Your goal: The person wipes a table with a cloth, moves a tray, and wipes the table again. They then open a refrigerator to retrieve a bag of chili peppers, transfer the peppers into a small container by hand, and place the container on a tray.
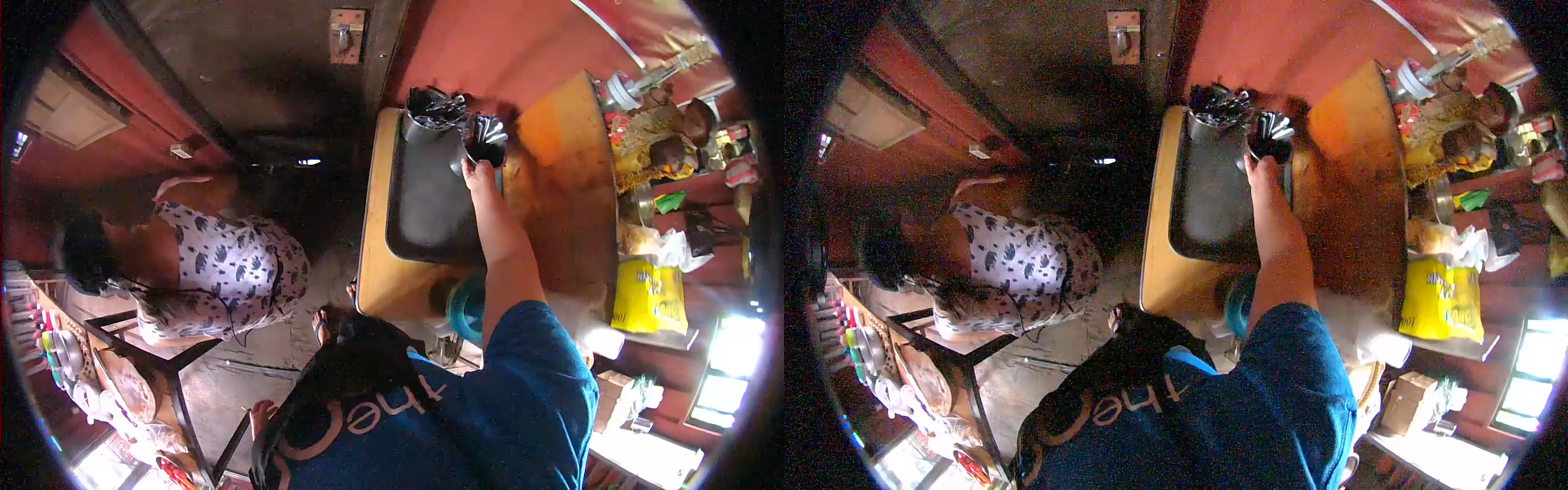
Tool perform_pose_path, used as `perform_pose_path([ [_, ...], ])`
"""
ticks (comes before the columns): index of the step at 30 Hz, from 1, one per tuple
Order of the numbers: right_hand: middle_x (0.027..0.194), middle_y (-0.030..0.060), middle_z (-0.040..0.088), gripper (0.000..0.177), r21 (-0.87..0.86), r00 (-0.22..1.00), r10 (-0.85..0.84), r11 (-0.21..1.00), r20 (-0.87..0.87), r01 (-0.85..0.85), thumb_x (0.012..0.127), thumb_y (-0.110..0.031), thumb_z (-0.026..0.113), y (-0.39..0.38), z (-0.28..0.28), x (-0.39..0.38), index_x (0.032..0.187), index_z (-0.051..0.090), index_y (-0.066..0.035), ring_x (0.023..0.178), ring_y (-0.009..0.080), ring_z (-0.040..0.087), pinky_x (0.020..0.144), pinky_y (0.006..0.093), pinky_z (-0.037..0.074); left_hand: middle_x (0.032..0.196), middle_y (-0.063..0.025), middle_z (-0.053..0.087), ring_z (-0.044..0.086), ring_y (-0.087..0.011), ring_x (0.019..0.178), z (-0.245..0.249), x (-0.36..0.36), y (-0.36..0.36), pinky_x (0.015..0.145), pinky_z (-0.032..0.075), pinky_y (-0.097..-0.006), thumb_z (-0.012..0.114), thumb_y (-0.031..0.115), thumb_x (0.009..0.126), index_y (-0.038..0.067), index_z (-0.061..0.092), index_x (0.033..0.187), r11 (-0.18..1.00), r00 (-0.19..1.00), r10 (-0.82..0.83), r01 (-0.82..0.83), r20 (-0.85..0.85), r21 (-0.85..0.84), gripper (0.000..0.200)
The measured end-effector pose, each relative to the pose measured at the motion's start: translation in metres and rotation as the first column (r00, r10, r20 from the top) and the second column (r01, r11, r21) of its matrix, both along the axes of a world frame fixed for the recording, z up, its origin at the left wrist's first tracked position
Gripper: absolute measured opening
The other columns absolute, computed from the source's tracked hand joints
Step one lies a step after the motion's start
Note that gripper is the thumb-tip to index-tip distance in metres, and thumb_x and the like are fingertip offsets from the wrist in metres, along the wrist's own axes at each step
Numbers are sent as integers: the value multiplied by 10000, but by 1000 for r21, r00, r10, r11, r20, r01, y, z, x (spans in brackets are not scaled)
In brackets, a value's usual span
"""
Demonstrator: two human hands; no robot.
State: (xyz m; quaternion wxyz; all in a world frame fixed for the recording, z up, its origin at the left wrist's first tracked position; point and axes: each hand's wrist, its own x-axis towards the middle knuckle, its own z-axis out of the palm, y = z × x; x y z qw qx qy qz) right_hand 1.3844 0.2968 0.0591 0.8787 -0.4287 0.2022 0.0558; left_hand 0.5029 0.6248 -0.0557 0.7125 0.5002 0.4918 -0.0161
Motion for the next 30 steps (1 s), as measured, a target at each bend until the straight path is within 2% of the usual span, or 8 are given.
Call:
perform_pose_path([
  [5,943,71,633,223,-168,986,-108,982,-129,86,910,-129,392,41,29,-2,1039,566,-78,821,230,617,694,374,578,916,-123,634,640,-268,836,-24,-23,-8,729,554,-371,672,127,776,-32,589,972,958,956,247,-266,-157,-107,266],
  [7,967,83,605,219,-165,997,-47,986,-57,37,931,-162,397,30,9,19,1065,535,-57,841,247,605,699,374,577,917,-127,637,639,-270,835,-1,-17,-12,725,545,-371,645,158,800,-34,590,964,428,786,-602,465,-139,775,258],
  [11,939,116,593,234,-211,989,-93,975,-116,67,938,-197,403,30,9,34,1081,511,-47,794,267,609,671,376,587,918,-130,639,638,-262,860,-21,-11,-22,724,535,-363,646,176,798,14,604,970,483,753,-593,616,-284,623,240],
  [13,930,126,590,238,-240,986,-93,969,-136,59,939,-205,406,25,5,35,1087,503,-46,776,269,609,661,377,590,935,-122,639,633,-257,885,-31,-4,-26,731,534,-346,669,173,777,73,615,992,984,972,122,-145,-199,-105,244],
  [19,937,146,583,271,-269,1000,17,963,16,-12,942,-218,390,15,-20,47,1124,482,-39,795,283,609,711,423,594,926,-111,627,627,-246,899,-7,32,-11,738,539,-340,674,91,768,34,601,997,974,970,-224,221,89,42,246],
  [23,959,215,600,317,-165,967,248,953,-52,-253,918,-226,442,3,-2,38,1089,478,38,901,349,620,832,463,549,943,-90,587,608,-228,863,-28,35,21,767,545,-322,678,0,744,46,576,1031,212,568,-731,716,-378,665,308],
  [28,1144,250,536,432,-388,935,283,854,-212,-347,845,-233,541,-1,39,9,1205,425,-24,1044,371,570,893,530,477,989,-124,584,613,-254,881,-8,78,52,735,529,-347,683,90,771,32,549,1090,986,940,-109,61,-324,-155,350],
  [30,1185,219,526,473,-475,948,234,823,-214,-310,821,-249,583,-5,35,20,1234,442,-65,1088,353,540,915,534,448,971,-131,617,623,-238,881,-61,49,82,737,506,-340,634,164,816,21,579,1063,550,657,-753,599,35,582,291],
])
